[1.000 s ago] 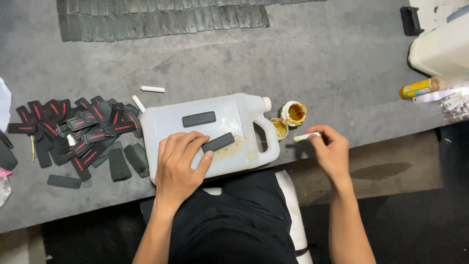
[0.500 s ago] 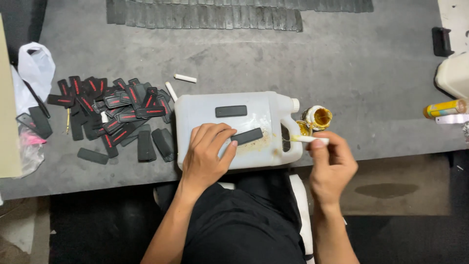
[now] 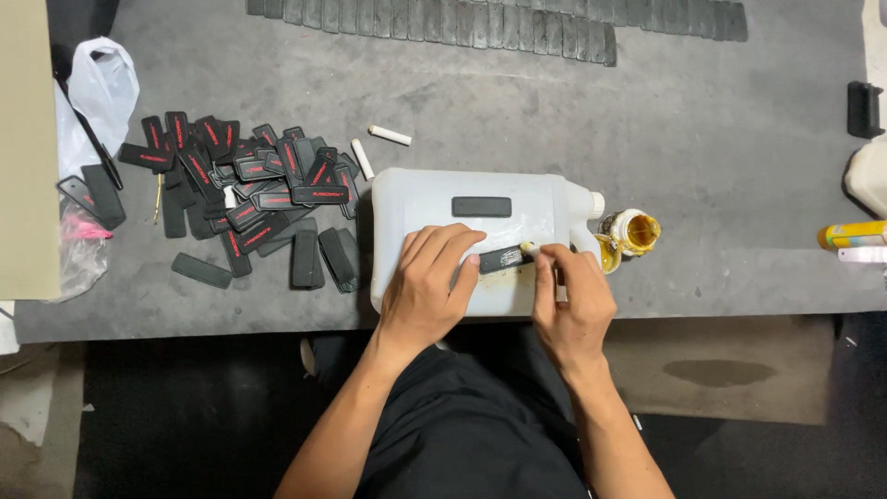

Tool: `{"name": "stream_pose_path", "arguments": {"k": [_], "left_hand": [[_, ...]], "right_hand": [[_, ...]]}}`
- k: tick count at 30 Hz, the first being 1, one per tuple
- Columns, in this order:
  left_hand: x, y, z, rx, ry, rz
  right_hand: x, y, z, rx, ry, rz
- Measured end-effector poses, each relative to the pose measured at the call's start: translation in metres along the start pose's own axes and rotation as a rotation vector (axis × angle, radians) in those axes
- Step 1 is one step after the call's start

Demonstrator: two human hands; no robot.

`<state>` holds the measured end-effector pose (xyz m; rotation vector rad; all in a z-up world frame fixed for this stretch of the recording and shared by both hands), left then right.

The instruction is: Applying glue to small leather tags and arranging them in a row on a workbench.

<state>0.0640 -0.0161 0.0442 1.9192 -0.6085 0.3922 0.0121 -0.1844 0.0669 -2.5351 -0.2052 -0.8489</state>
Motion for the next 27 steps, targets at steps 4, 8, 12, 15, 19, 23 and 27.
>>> {"name": "stream_pose_path", "arguments": {"k": [4, 8, 12, 15, 19, 23, 27], "left_hand": [[0.000, -0.002, -0.001, -0.020, 0.010, -0.015], [0.001, -0.003, -0.004, -0.066, 0.010, -0.041], [0.003, -0.006, -0.007, -0.140, 0.017, -0.063], [0.003, -0.006, -0.009, -0.176, 0.017, -0.078], [0.002, -0.009, -0.009, -0.193, 0.027, -0.094], [0.004, -0.008, -0.009, -0.190, 0.019, -0.088], [0.003, -0.009, -0.011, -0.195, 0.026, -0.098]], "right_hand": [[0.005, -0.023, 0.011, 0.108, -0.082, -0.009], [0.006, -0.020, 0.009, 0.052, -0.099, -0.038], [0.008, -0.025, 0.020, 0.134, -0.167, 0.004], [0.008, -0.026, 0.015, 0.102, -0.192, -0.025], [0.014, -0.022, 0.014, 0.035, -0.165, -0.021], [0.015, -0.025, 0.018, 0.149, -0.239, -0.026], [0.020, -0.021, 0.019, 0.079, -0.209, -0.052]]}}
Point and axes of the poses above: each hand's wrist, its own x-axis towards the middle knuckle, its own z-axis out of the palm, y = z × x, the point moved 8 cm from there along x, towards the middle knuckle, and after that the axes turned 3 degrees about -z, right-handed, at the moved point
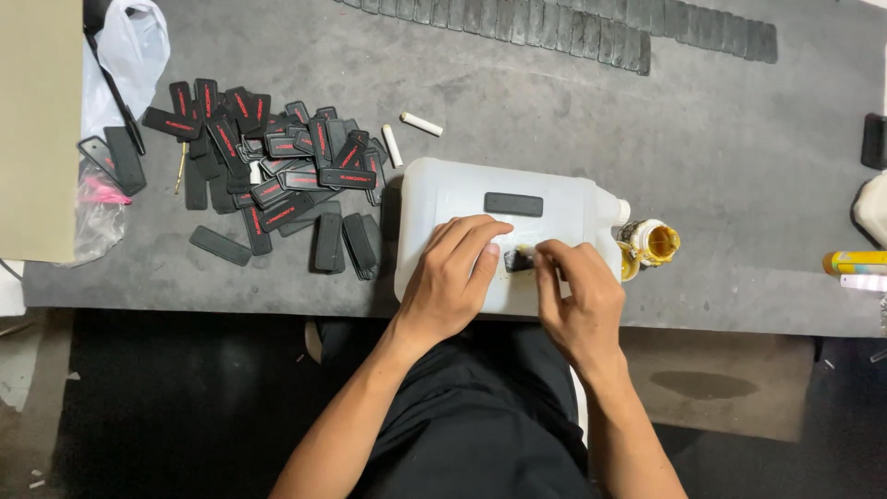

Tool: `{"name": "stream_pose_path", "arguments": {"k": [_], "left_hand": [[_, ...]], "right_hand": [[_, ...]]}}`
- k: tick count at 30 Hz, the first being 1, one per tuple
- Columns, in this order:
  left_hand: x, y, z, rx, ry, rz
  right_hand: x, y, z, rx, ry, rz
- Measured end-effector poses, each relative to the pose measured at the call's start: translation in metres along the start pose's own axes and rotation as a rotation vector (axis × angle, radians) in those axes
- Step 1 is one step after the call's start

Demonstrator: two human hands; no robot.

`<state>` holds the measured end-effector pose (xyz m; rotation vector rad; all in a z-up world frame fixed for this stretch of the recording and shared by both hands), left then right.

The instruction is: Applying glue to small leather tags and arranging them in a row on a workbench.

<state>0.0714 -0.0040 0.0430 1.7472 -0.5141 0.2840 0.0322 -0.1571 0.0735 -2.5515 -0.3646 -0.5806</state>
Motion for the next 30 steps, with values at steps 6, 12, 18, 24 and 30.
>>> {"name": "stream_pose_path", "arguments": {"k": [6, 12, 18, 24, 30], "left_hand": [[0.000, 0.000, 0.001, 0.000, -0.003, 0.003], [0.000, 0.000, 0.001, 0.013, -0.009, 0.008], [0.000, -0.001, 0.002, 0.012, -0.015, 0.006], [0.000, 0.000, 0.002, 0.023, -0.028, 0.013], [0.001, 0.001, 0.003, 0.035, -0.025, 0.017]], "right_hand": [[-0.007, -0.001, -0.004, 0.026, -0.025, 0.007], [-0.020, -0.012, 0.004, 0.048, -0.006, -0.008], [-0.026, 0.000, -0.011, -0.063, 0.117, 0.038], [-0.036, 0.005, -0.006, -0.090, 0.141, 0.058], [-0.028, 0.019, -0.027, -0.077, 0.205, 0.108]]}}
Point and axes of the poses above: each hand's wrist, its own x-axis towards the middle knuckle, its own z-axis out of the palm, y = z × x, the point moved 8 cm from there along x, towards the middle knuckle, and after that the axes turned 3 degrees about -z, right-handed, at the moved point
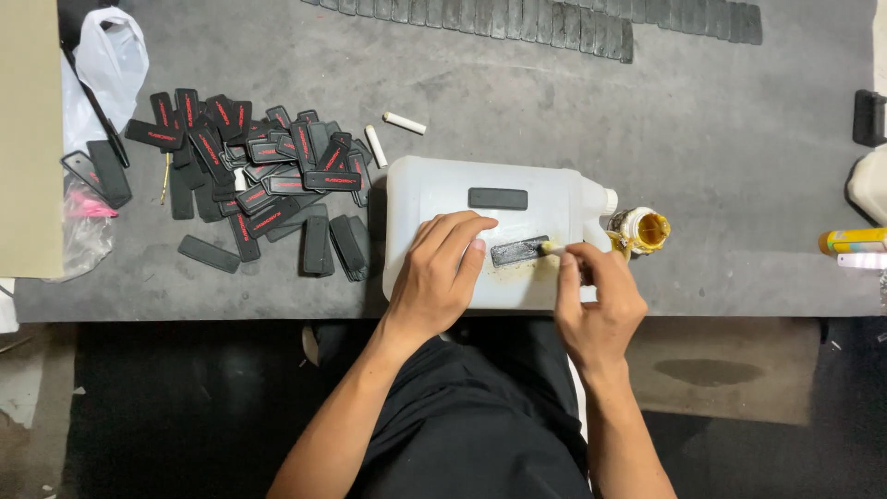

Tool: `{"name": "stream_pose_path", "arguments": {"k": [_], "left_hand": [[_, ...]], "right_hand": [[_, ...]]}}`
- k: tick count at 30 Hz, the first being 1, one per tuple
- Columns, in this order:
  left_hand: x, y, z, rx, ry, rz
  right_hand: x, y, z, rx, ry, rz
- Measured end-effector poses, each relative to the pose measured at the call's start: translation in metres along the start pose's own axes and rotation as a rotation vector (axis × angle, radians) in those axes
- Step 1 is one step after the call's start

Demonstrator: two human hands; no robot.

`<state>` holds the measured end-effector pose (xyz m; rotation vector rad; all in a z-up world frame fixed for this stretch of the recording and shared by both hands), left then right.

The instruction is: Applying glue to small leather tags and arranging them in a row on a workbench.

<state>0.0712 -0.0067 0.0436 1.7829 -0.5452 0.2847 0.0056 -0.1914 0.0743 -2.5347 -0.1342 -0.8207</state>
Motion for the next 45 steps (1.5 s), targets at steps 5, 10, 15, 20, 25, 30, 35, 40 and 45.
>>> {"name": "stream_pose_path", "arguments": {"k": [5, 10, 15, 20, 25, 30, 35, 40, 45], "left_hand": [[0.001, 0.002, 0.000, 0.001, -0.016, -0.009], [0.001, 0.000, -0.002, 0.005, 0.003, -0.013], [0.000, -0.001, 0.000, 0.002, -0.011, -0.029], [-0.002, -0.001, -0.002, 0.012, -0.006, -0.037], [0.000, -0.002, 0.001, 0.011, 0.001, -0.031], [0.001, 0.001, 0.000, 0.022, -0.011, -0.029], [0.001, -0.001, 0.002, 0.027, -0.014, -0.031], [0.001, 0.000, 0.000, 0.022, -0.007, -0.033], [-0.001, -0.001, 0.001, 0.035, -0.019, -0.038]], "right_hand": [[0.007, -0.010, 0.019, 0.034, -0.055, -0.055], [0.018, 0.009, 0.008, -0.089, -0.028, -0.051], [0.015, -0.003, 0.024, 0.042, -0.133, -0.091], [0.015, 0.015, 0.008, -0.031, -0.108, -0.082], [0.006, 0.012, 0.004, 0.018, -0.139, -0.118], [0.014, 0.017, 0.001, 0.034, -0.127, -0.117], [0.019, 0.012, 0.016, 0.094, -0.159, -0.129], [0.019, 0.012, 0.007, -0.033, -0.089, -0.187], [0.011, 0.011, 0.009, -0.029, -0.106, -0.208]]}}
Point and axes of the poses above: each hand's wrist, its own x-axis towards the middle knuckle, its own z-axis out of the palm, y = z × x, the point moved 8 cm from there along x, towards the middle knuckle, and after that the axes turned 3 degrees about -z, right-handed, at the moved point
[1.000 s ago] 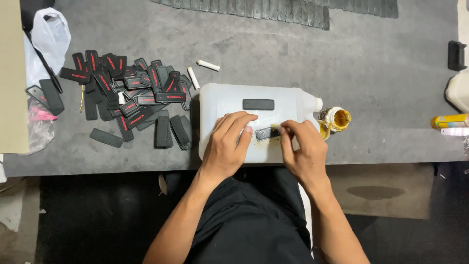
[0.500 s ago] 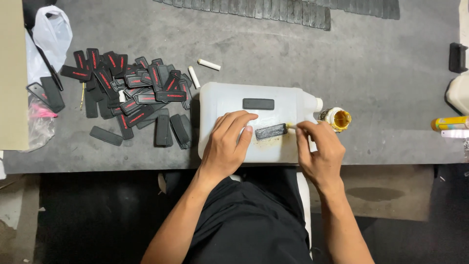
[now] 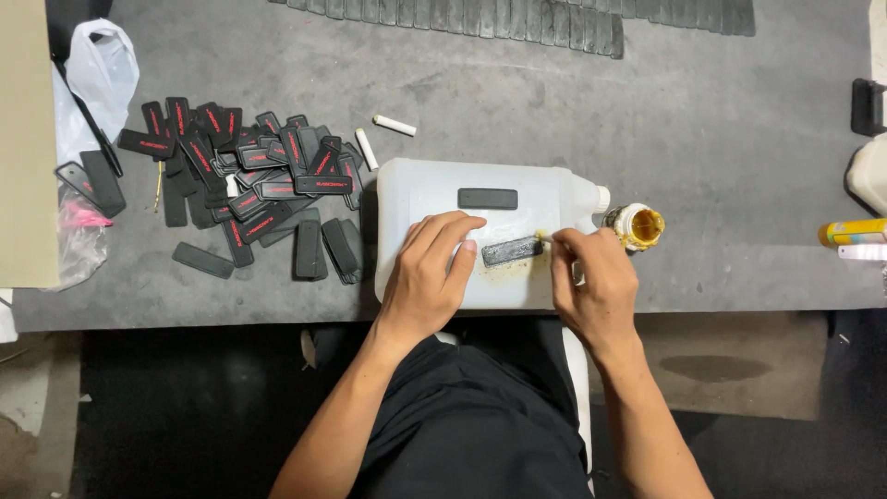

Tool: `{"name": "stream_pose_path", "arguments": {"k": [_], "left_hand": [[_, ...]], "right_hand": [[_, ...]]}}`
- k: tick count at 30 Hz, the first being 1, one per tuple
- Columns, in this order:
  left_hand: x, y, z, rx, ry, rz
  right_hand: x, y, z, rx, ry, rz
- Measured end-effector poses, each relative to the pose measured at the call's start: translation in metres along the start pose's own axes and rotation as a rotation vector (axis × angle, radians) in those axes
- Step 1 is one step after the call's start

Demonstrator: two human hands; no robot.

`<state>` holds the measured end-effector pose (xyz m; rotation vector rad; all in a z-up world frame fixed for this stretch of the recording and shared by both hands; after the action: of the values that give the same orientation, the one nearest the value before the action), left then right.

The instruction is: Applying glue to small leather tags and arranging them in a row on a workbench.

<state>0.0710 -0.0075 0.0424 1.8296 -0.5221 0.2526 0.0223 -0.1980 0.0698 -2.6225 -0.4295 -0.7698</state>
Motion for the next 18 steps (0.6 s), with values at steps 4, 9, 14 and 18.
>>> {"name": "stream_pose_path", "arguments": {"k": [4, 9, 14, 18], "left_hand": [[0.001, 0.001, 0.000, -0.016, 0.005, 0.001], [0.000, 0.001, 0.000, -0.006, 0.014, 0.006], [0.000, 0.000, 0.000, -0.006, 0.011, 0.004], [-0.001, -0.001, 0.000, -0.010, 0.008, 0.004]], "right_hand": [[-0.005, -0.002, -0.007, -0.003, 0.030, -0.008], [-0.016, -0.015, -0.004, 0.075, 0.006, -0.006], [-0.012, -0.017, -0.003, 0.062, 0.074, 0.054], [-0.011, -0.034, 0.001, 0.098, 0.067, 0.042]]}}
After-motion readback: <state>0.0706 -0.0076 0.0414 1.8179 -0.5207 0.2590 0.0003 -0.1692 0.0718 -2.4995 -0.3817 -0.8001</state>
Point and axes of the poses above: each hand's wrist, its own x-axis towards the middle knuckle, its own z-axis out of the palm, y = z × x, the point moved 8 cm from there along x, towards the middle knuckle, and after that the axes turned 3 degrees about -z, right-handed, at the moved point
